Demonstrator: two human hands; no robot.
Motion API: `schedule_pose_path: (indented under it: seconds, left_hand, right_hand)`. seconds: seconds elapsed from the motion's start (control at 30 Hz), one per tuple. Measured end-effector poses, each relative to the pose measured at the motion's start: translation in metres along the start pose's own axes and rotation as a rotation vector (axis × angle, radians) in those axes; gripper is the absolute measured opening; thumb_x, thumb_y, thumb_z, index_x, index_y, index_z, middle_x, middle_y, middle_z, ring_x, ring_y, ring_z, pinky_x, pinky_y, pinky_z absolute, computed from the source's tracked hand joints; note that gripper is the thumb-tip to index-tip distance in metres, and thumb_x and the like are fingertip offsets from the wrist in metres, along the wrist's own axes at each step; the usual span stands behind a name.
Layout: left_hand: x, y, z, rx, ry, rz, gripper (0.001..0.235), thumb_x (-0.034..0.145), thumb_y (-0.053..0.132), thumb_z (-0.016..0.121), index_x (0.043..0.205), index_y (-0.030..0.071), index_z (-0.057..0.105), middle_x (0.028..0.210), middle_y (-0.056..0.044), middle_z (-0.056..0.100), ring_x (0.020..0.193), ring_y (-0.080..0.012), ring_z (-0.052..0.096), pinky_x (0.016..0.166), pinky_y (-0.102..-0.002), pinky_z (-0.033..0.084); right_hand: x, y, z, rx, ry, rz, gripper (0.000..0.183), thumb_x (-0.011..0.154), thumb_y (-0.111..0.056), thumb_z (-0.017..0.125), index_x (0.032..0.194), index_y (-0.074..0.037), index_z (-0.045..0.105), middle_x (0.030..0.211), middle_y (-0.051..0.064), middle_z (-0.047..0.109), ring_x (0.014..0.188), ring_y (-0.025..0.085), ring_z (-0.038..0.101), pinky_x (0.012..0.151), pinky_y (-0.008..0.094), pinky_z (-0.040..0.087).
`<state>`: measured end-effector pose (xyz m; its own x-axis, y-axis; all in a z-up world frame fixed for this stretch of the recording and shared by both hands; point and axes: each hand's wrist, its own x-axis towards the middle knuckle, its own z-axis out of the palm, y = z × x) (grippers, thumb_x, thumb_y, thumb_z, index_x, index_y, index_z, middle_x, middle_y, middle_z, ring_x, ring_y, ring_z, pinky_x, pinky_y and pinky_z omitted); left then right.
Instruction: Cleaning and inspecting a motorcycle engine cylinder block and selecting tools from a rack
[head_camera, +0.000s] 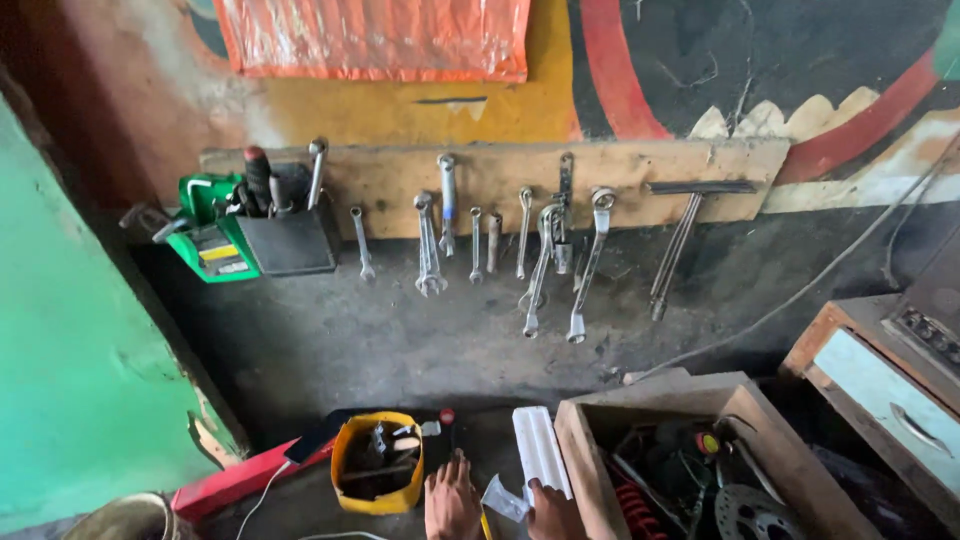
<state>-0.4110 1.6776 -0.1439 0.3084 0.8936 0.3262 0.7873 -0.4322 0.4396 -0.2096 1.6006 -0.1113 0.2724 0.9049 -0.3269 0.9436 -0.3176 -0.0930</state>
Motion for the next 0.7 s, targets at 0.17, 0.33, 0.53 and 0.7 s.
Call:
schedule_pose_path:
  seconds: [0.17,0.33,0.53,0.7]
  left_hand:
    - [0.019,0.031,-0.057,-0.144,-0.070,-0.193,0.043,0.083,0.023,0.065,0.125,0.014,0.060,0.115,-0.006,0.067,0.111,-0.0282,0.063,0.101,-0.045,0.046]
    - [0.023,0.035,-0.057,-0.133,-0.017,-0.134,0.048,0.082,0.021,0.066,0.128,0.010,0.060,0.119,-0.011,0.066,0.113,-0.0312,0.062,0.101,-0.046,0.044]
    - [0.025,0.022,-0.058,-0.135,0.036,-0.071,0.051,0.079,0.023,0.069,0.127,0.010,0.059,0.116,-0.011,0.066,0.107,-0.0323,0.063,0.096,-0.045,0.046]
    - [0.020,0.011,-0.056,-0.174,-0.008,-0.162,0.046,0.080,0.020,0.067,0.125,0.014,0.059,0.113,-0.009,0.065,0.108,-0.0308,0.063,0.097,-0.046,0.047]
  right_hand:
    - [-0.014,-0.011,-0.040,0.209,0.152,-0.081,0.039,0.090,-0.019,0.063,0.127,-0.014,0.054,0.103,0.014,0.071,0.094,0.033,0.073,0.084,0.045,0.058]
    - [-0.002,-0.019,-0.033,0.252,0.374,-0.111,0.032,0.089,-0.018,0.063,0.120,-0.015,0.056,0.101,0.011,0.069,0.090,0.034,0.071,0.082,0.047,0.057]
    - [0.020,-0.025,-0.011,0.179,0.506,-0.143,0.041,0.086,-0.028,0.060,0.125,-0.017,0.055,0.099,0.010,0.065,0.087,0.032,0.069,0.074,0.045,0.057]
    - [0.014,-0.030,-0.013,0.259,0.402,-0.117,0.039,0.087,-0.024,0.064,0.123,-0.016,0.054,0.103,0.015,0.066,0.090,0.036,0.071,0.079,0.049,0.057]
